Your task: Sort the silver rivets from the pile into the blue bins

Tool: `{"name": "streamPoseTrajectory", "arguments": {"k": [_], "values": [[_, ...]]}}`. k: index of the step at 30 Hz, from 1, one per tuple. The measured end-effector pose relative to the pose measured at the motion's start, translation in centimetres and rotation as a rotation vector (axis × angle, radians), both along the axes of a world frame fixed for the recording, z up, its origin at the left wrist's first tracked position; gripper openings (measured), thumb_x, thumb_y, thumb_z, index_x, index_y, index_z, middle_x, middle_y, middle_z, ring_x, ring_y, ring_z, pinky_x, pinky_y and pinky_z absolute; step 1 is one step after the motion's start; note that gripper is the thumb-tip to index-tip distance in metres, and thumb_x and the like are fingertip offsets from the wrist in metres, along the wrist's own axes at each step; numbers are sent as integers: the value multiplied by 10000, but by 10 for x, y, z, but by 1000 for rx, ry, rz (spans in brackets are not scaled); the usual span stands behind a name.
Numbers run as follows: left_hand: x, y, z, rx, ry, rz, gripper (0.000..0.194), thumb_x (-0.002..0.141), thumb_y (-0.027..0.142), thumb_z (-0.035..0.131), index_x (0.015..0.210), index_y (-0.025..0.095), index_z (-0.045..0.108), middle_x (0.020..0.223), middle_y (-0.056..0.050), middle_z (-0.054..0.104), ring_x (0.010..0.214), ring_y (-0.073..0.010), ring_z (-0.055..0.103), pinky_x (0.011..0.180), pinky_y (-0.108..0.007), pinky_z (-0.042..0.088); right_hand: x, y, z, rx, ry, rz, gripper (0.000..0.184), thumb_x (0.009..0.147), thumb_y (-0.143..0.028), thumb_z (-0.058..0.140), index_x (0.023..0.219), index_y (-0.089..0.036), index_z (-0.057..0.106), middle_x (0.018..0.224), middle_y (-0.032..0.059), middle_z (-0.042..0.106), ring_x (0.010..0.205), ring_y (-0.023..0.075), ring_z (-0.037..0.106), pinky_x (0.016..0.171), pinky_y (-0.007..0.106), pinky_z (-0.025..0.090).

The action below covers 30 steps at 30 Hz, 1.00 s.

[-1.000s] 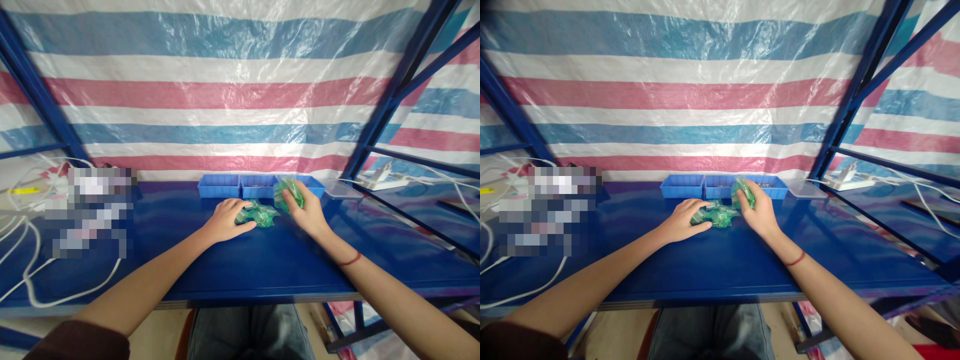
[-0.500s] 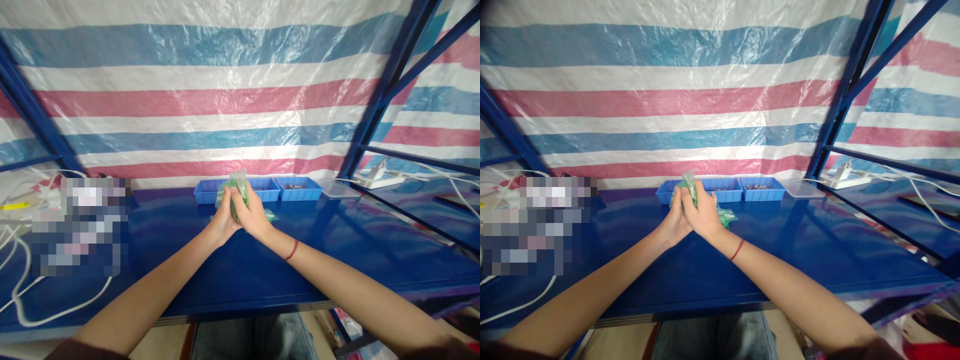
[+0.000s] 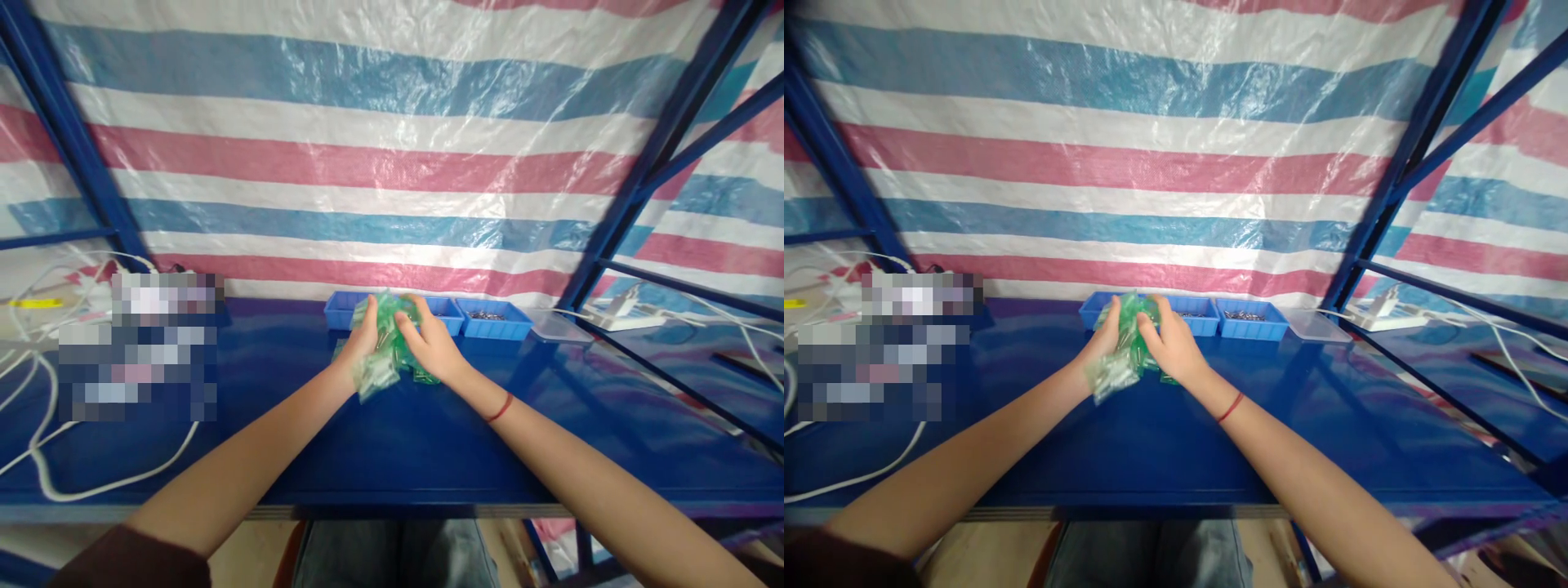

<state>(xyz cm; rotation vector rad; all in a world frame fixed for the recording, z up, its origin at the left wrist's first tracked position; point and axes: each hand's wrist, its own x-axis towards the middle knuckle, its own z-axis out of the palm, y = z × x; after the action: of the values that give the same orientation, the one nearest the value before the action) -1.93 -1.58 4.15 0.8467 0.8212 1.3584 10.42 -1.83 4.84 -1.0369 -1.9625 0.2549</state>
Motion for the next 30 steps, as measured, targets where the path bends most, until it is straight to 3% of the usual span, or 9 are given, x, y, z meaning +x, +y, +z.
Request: {"name": "streamPoseTrajectory", "arguments": {"k": [4,8,11,16,19,23,25,28,30], "values": [[-3,8,-4,-135,117,185,472,706,580,577,941,171,612,679,-42,650,653,-187,643,582,-283,497,-20,17,-7,29,14,-131,423,886,-444,332,1189,-160,413,785,77,624,725,232,605,698,359,442],[-21,23,-13,158,325,382,411,728,496,595,1006,194,580,863,-48,667,867,-202,627,780,-314,475,-21,22,-5,90,75,-139,421,873,-467,371,1154,-157,417,891,101,599,807,220,575,739,355,434],[-32,31,-20,357,524,415,452,733,440,606,1104,201,510,1000,-49,635,973,-194,584,894,-327,422,-12,-4,-1,219,22,-139,324,873,-423,398,1037,-156,483,904,101,574,843,212,533,786,363,411],[-32,26,-18,437,763,395,671,712,349,633,1294,224,325,969,-39,596,915,-191,586,874,-332,431,-5,-74,-12,170,-514,273,327,838,-451,472,971,-174,581,871,71,587,827,192,526,764,321,409],[-28,17,-16,495,937,373,777,696,280,624,1361,234,225,979,-50,560,943,-211,569,876,-359,429,-2,-90,-21,160,-628,237,311,864,-419,451,982,-181,613,904,79,599,850,192,523,768,329,393],[-23,5,-17,505,1130,402,822,674,199,590,1383,255,177,1141,-93,446,1053,-235,514,908,-386,411,16,-65,-19,199,-579,162,311,881,-401,432,804,-189,647,814,56,614,827,180,527,752,315,377],[-21,-1,-17,489,1197,385,804,678,196,578,1378,273,189,1175,-96,411,1081,-243,501,921,-390,404,30,-37,-13,231,-512,9,370,909,-339,368,712,-170,633,754,60,613,772,172,532,756,315,376],[-19,-7,-15,446,1326,323,655,688,205,562,1297,309,348,1172,-73,421,1091,-257,496,935,-406,395,51,8,-7,275,-510,-251,286,872,-309,429,1015,-141,612,993,108,626,932,227,534,829,346,374],[-18,-10,-13,411,1412,288,518,691,215,558,1191,315,468,1162,-58,447,1086,-267,497,934,-424,389,59,33,-6,218,-639,-323,395,822,-335,510,1154,-126,546,1111,145,594,1030,276,512,861,380,368]]}}
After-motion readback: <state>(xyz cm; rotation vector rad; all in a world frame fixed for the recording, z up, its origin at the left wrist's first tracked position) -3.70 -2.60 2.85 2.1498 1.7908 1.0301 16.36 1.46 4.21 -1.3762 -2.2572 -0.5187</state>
